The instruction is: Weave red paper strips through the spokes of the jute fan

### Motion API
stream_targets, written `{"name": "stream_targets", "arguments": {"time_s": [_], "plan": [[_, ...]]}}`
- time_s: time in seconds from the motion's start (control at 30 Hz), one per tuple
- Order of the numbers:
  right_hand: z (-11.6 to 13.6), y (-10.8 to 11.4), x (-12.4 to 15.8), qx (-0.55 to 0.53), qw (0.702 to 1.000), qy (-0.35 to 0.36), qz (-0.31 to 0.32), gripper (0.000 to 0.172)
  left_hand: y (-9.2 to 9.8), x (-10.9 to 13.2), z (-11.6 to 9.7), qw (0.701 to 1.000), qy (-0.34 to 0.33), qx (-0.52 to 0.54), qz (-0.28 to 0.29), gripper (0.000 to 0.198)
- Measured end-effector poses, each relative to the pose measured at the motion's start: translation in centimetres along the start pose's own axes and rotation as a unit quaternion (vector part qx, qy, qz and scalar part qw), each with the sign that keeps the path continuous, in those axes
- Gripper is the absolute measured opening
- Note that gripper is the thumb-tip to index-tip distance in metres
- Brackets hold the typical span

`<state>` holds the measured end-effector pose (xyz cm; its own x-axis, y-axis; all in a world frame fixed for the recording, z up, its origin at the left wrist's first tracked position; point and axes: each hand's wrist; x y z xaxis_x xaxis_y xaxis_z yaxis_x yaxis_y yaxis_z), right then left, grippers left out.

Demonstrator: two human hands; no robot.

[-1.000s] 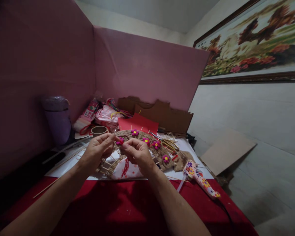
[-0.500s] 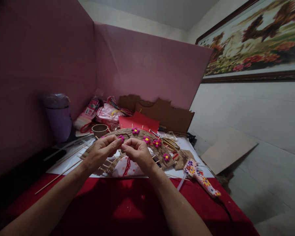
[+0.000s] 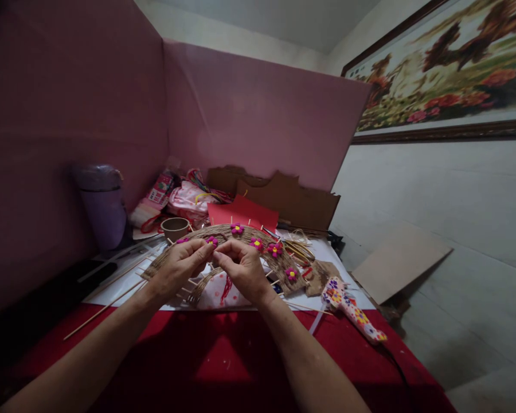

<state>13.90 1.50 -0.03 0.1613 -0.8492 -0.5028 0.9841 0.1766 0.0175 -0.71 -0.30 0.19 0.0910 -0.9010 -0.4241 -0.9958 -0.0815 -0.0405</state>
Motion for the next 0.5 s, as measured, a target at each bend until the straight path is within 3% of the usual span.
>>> {"name": "stream_targets", "arguments": {"time_s": [0.5], "plan": [[-0.35, 0.17, 0.24, 0.073, 0.996, 0.054, -0.016, 0.012, 0.07, 0.06, -0.3, 1.0, 0.026, -0.012, 0.003, 0.024]]}}
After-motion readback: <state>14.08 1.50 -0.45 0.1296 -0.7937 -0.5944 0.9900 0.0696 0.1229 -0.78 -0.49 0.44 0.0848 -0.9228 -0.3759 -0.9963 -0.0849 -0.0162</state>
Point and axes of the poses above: each hand's wrist, its own x-axis away from the middle knuckle, its own y-axis out of the back of the hand, z = x × y, and after that the axes turned 11 degrees about -z, right-handed
